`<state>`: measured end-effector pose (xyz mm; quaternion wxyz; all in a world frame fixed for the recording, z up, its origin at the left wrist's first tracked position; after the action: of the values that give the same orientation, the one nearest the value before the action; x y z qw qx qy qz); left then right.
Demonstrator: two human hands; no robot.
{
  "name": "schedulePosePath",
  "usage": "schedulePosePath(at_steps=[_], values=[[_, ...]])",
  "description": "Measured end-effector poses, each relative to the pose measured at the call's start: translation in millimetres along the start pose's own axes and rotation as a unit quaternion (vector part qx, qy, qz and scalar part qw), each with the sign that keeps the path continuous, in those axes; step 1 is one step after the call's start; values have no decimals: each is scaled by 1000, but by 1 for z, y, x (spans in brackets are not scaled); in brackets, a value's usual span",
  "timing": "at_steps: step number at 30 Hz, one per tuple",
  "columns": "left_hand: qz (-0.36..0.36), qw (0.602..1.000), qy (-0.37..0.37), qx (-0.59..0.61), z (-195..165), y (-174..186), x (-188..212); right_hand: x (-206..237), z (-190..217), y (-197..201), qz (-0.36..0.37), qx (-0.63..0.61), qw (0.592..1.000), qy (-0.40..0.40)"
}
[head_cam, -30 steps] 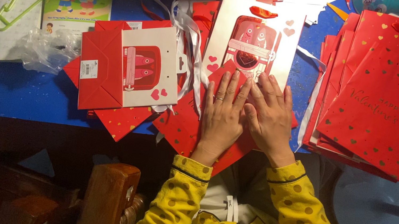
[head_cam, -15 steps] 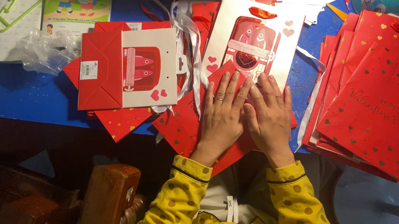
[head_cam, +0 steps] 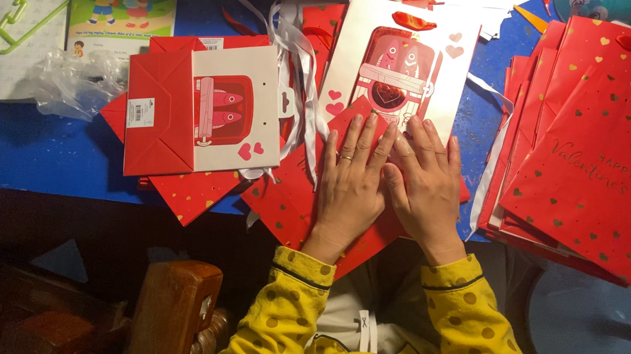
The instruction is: The person sits at a table with stacks of red Valentine's gift bags and attaches white ribbon handles: they thread a ribbon through the bag's handle holes, tie it, then fold a greeting card and place it inside a bag, pressing the bag flat.
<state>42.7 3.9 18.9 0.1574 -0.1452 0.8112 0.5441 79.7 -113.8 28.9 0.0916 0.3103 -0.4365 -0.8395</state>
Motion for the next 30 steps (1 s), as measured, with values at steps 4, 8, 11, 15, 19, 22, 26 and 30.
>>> schedulePosePath(at_steps=[4, 8, 11, 15, 19, 22, 26, 30], values=[[4, 1000, -2, -8, 0, 0, -1, 0, 0, 0, -2, 4, 1000, -1], [3, 1000, -2, -6, 0, 1, -1, -1, 0, 0, -4, 7, 1000, 1], [-3, 1000, -4, 0, 0, 1, -2, -1, 0, 0, -5, 8, 1000, 3], [-1, 1000, -4, -4, 0, 0, -1, -1, -1, -1, -6, 10, 1000, 3], [-6, 1000, -4, 4, 0, 0, -1, -1, -1, -1, -5, 8, 1000, 3], [-4, 1000, -3, 6, 1, -2, -2, -1, -2, -1, -6, 7, 1000, 3], [-10, 1000, -3, 3, 2, -4, -4, -2, -2, -1, -8, 5, 1000, 5], [-17, 1000, -4, 5, 2, -5, -6, -4, -3, 1, -26, -5, 1000, 4]])
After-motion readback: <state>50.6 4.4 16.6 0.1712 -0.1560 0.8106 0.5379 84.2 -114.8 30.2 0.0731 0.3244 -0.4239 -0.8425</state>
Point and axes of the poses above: each hand's wrist, its own x-axis away from the middle knuckle, its own y-axis out of the back of the hand, z = x × y, the point moved 5 cm from there along -x, towards the middle knuckle, and after that the axes turned 3 degrees about -z, right-handed, at the moved point
